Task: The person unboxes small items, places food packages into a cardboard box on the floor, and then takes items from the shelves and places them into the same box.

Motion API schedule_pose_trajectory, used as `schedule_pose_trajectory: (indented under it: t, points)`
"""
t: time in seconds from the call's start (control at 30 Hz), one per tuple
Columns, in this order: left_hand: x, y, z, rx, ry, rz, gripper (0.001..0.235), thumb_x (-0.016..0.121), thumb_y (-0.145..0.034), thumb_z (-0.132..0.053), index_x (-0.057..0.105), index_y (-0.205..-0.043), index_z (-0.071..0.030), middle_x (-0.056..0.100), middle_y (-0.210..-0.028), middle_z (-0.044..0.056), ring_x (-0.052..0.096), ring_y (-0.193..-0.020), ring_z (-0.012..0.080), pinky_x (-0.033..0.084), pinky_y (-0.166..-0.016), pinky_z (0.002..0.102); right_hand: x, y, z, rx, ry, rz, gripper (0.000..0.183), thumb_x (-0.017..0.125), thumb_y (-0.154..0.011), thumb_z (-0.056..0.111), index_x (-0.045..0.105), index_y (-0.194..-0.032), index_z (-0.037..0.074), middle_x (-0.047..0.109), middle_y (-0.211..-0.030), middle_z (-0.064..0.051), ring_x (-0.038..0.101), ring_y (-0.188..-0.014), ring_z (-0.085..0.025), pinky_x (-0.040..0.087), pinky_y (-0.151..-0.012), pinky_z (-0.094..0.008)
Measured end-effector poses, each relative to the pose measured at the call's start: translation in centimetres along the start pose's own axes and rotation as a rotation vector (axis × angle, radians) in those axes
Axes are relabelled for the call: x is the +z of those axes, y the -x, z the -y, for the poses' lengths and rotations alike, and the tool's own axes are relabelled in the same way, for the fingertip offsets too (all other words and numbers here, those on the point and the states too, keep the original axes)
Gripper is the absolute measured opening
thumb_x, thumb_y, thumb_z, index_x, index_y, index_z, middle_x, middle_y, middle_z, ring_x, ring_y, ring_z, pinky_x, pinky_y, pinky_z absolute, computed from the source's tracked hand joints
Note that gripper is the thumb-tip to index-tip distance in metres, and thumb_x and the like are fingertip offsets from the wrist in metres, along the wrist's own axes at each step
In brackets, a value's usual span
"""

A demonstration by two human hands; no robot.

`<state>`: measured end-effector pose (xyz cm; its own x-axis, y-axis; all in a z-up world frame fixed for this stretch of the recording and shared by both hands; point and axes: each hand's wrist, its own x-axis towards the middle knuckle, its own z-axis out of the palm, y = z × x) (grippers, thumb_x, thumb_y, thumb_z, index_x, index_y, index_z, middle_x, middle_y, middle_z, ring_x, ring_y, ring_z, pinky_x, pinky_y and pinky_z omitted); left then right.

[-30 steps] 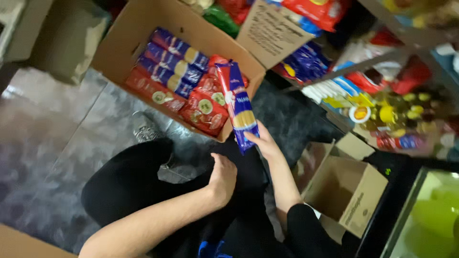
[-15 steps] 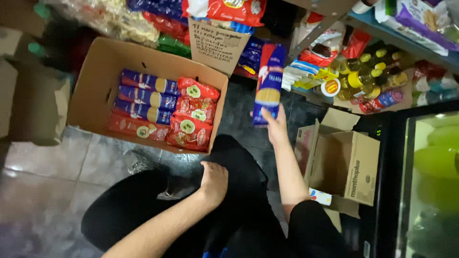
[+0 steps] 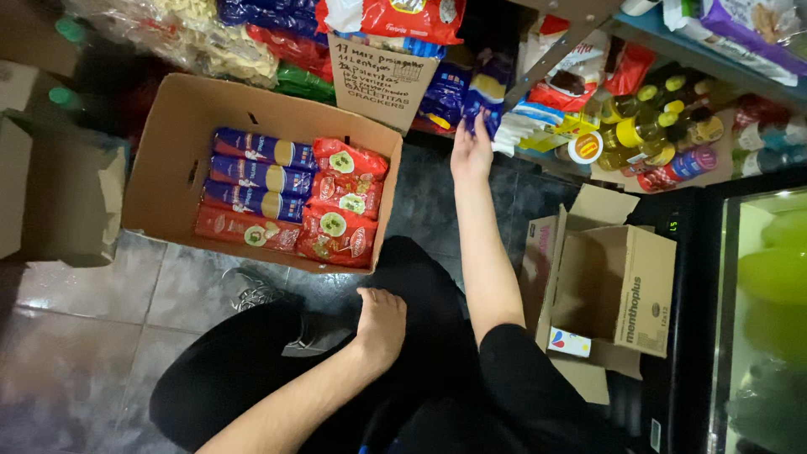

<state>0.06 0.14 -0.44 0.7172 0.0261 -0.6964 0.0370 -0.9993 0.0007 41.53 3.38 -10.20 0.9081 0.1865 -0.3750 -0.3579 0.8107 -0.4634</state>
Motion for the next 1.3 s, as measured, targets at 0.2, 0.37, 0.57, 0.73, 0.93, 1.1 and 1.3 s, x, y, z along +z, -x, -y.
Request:
schedule_pose_trajectory:
  t: [0.2, 0.37, 0.57, 0.73, 0.93, 1.1, 1.3]
  points:
    - [-0.2, 0.6, 0.2, 0.015, -0.029, -0.007, 0.052, 0.048, -0.117, -0.018, 0.050, -0.165, 0.000, 0.060, -0.159, 0.032, 0.055, -0.147, 0.0573, 0.036, -0.118, 0.081, 3.7, -2.5, -0.7, -0.064, 0.002, 0.050, 0.024, 0.088, -0.104, 0.013, 0.077, -0.125, 0.009, 0.076, -0.131, -0.012, 0.076, -0.130, -0.034, 0.069, -0.097, -0.026]
    - [2.1, -1.0, -1.0, -0.034, -0.135, -0.037, 0.061, 0.042, -0.115, -0.035, 0.047, -0.167, -0.002, 0.061, -0.157, 0.031, 0.057, -0.142, 0.0542, 0.039, -0.117, 0.076, 1.7, -11.5, -1.6, -0.138, 0.081, -0.005, 0.042, 0.085, -0.096, 0.000, 0.074, -0.135, 0.009, 0.079, -0.133, -0.017, 0.083, -0.112, -0.047, 0.058, -0.067, -0.031]
    - [1.1, -0.5, -1.0, -0.021, -0.134, 0.024, 0.068, 0.048, -0.115, -0.042, 0.043, -0.168, 0.000, 0.059, -0.158, 0.032, 0.055, -0.144, 0.0538, 0.038, -0.119, 0.074, 2.4, -13.3, -0.5, -0.031, -0.004, -0.030, 0.053, 0.084, -0.095, 0.013, 0.068, -0.145, 0.005, 0.074, -0.143, -0.019, 0.079, -0.117, -0.037, 0.061, -0.073, -0.027]
    - [0.3, 0.0, -1.1, -0.027, -0.148, 0.037, 0.063, 0.044, -0.117, -0.036, 0.045, -0.167, 0.000, 0.060, -0.158, 0.032, 0.058, -0.144, 0.0536, 0.040, -0.120, 0.073, 3.9, -9.2, -1.1, -0.080, -0.151, -0.204, 0.070, 0.083, -0.092, 0.027, 0.063, -0.153, 0.001, 0.072, -0.144, -0.020, 0.070, -0.132, -0.025, 0.062, -0.113, -0.034]
    - [0.1, 0.0, -1.0, -0.029, -0.106, 0.048, 0.063, 0.043, -0.116, -0.037, 0.045, -0.168, 0.000, 0.059, -0.160, 0.032, 0.056, -0.146, 0.0537, 0.038, -0.120, 0.074, 2.4, -10.0, -2.5, -0.126, -0.277, -0.145, 0.083, 0.085, -0.087, 0.014, 0.049, -0.161, 0.000, 0.019, -0.186, -0.018, 0.019, -0.176, -0.028, 0.052, -0.123, -0.041]
    - [-3.4, 3.4, 0.4, 0.052, -0.017, 0.066, 0.059, 0.062, -0.114, -0.019, 0.047, -0.167, 0.005, 0.057, -0.163, 0.034, 0.053, -0.150, 0.0572, 0.036, -0.120, 0.081, -0.3, -10.3, -0.6, -0.097, 0.085, -0.141, 0.049, 0.089, -0.098, 0.002, 0.055, -0.133, -0.004, 0.046, -0.146, -0.025, 0.059, -0.134, -0.044, 0.063, -0.119, -0.048]
    - [-2.5, 2.4, -0.1, 0.023, -0.018, 0.048, 0.055, 0.056, -0.115, -0.016, 0.049, -0.166, 0.001, 0.058, -0.164, 0.031, 0.053, -0.151, 0.0560, 0.035, -0.119, 0.082, 3.5, 0.1, -2.9, -0.343, 0.540, -0.037, 0.105, 0.093, -0.094, 0.002, 0.027, -0.176, -0.002, 0.019, -0.182, -0.038, 0.023, -0.172, -0.047, 0.029, -0.140, -0.060]
